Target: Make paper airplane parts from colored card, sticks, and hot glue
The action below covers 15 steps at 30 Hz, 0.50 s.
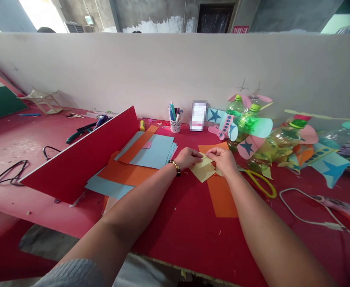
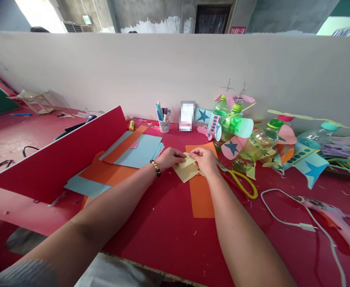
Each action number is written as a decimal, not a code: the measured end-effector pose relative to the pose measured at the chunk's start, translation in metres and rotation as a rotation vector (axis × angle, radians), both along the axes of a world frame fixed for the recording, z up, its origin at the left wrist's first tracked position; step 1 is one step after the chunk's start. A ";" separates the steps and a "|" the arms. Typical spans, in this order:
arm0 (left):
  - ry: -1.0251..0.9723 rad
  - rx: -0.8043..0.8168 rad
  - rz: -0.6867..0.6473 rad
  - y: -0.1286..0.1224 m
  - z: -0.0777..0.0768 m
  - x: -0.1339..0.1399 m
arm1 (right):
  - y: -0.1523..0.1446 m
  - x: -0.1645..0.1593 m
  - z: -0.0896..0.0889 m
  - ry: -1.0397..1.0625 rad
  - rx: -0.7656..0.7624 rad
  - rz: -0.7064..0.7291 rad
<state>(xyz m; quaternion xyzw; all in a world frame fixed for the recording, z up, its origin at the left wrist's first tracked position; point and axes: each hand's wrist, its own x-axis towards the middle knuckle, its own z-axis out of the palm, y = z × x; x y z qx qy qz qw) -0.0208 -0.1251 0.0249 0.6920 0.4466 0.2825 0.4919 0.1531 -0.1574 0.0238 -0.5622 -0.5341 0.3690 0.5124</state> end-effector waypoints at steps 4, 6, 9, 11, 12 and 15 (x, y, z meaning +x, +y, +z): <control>-0.033 -0.039 0.003 0.001 -0.001 -0.002 | -0.002 -0.002 0.003 0.010 -0.002 0.017; -0.042 -0.057 0.011 0.001 0.000 -0.003 | -0.002 -0.003 0.003 0.015 -0.003 0.032; -0.052 -0.084 0.018 0.000 0.001 -0.003 | -0.003 -0.003 0.004 0.024 -0.021 0.044; -0.074 -0.108 0.013 0.000 0.002 -0.003 | -0.003 -0.002 0.004 0.017 -0.027 0.046; -0.087 -0.119 0.009 -0.001 0.002 -0.003 | -0.003 -0.001 0.004 0.011 -0.027 0.046; -0.121 -0.143 -0.004 -0.001 0.003 -0.003 | -0.002 0.002 0.004 0.005 -0.019 0.048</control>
